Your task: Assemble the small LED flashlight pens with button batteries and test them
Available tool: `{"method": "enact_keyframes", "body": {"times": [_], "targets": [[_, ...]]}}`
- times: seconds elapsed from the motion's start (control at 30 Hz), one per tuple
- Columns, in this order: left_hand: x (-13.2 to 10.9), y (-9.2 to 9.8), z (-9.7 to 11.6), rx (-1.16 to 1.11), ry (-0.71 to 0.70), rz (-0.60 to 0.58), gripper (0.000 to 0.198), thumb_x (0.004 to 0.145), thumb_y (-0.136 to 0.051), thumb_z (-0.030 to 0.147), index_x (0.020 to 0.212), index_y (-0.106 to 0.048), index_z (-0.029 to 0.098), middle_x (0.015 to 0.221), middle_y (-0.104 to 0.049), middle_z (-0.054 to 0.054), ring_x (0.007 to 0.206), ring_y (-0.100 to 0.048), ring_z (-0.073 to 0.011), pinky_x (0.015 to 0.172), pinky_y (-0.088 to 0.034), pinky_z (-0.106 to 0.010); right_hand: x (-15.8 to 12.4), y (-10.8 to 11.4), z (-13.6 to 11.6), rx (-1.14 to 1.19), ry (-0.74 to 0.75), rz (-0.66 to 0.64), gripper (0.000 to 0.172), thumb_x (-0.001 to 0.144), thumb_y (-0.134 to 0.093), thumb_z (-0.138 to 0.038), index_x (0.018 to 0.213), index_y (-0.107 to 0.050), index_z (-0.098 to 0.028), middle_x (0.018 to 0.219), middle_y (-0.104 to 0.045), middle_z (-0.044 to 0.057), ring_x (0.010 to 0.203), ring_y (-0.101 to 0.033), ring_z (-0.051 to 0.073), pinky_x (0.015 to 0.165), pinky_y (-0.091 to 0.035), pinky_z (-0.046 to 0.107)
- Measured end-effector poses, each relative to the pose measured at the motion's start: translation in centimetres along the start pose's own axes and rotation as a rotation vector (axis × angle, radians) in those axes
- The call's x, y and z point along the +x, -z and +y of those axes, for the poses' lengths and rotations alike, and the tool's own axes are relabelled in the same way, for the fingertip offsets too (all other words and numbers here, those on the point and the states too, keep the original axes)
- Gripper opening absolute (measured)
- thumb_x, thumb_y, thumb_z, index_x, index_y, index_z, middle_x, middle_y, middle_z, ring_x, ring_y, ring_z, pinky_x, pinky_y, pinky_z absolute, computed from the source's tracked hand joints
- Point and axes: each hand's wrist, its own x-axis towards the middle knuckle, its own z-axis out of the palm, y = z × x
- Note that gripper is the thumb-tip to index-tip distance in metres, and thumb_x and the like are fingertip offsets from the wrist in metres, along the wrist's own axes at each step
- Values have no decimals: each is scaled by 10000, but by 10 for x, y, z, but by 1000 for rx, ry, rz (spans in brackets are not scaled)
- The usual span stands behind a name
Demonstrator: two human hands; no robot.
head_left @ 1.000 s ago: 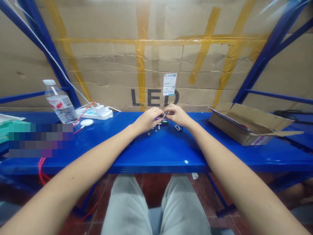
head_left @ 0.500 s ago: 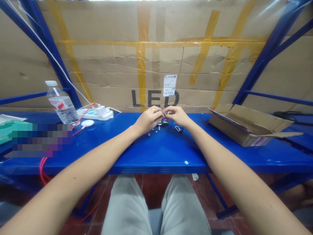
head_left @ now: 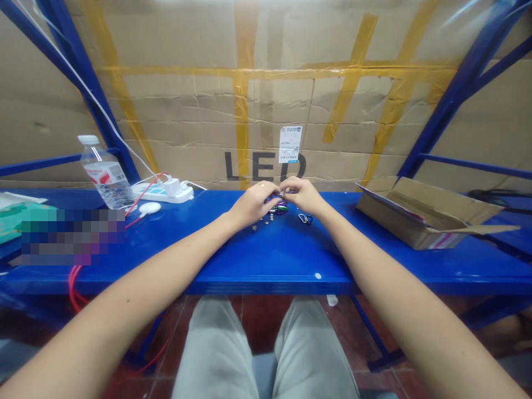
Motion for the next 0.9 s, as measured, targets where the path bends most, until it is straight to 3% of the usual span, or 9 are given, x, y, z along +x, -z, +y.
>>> {"method": "enact_keyframes", "body": {"times": [0.23,0.47,0.57,0.7,0.9], "targets": [[0,-1,-1,65,-75,34,87,967,-537,209,964,-619,177,952,-644,-81,921,-630,-171,821,-528,-311,-5,-3,-7,135,-145,-86,187,658,-656,-235,821,-687,-148,624,-585,-16,595,-498,127,588,-413,283],[-2,-3,-1,121,-108,60,159,975,-515,230,964,-658,163,960,-643,-108,930,-633,-193,816,-543,-335,-3,-3,-6,144,-141,-50,195,660,-667,-260,822,-686,-153,639,-615,-3,604,-532,141,594,-444,292],[-1,-4,6,196,-58,8,180,964,-510,227,1040,-661,164,1022,-642,-124,984,-628,-221,842,-549,-367,-2,-5,-4,126,-102,6,176,652,-667,-261,796,-674,-160,688,-639,10,623,-544,144,604,-459,291],[2,-9,21,266,117,-49,299,918,-561,208,1208,-600,145,1091,-625,-139,1040,-611,-259,841,-555,-383,-3,-7,0,76,-66,55,136,658,-634,-248,762,-656,-163,672,-623,2,628,-542,144,600,-445,273],[3,-11,21,149,188,-47,88,912,-516,147,952,-592,168,981,-619,-95,918,-619,-213,791,-538,-347,-4,-11,6,30,-94,0,132,642,-583,-195,736,-667,-157,624,-612,-9,590,-544,136,570,-414,257]]}}
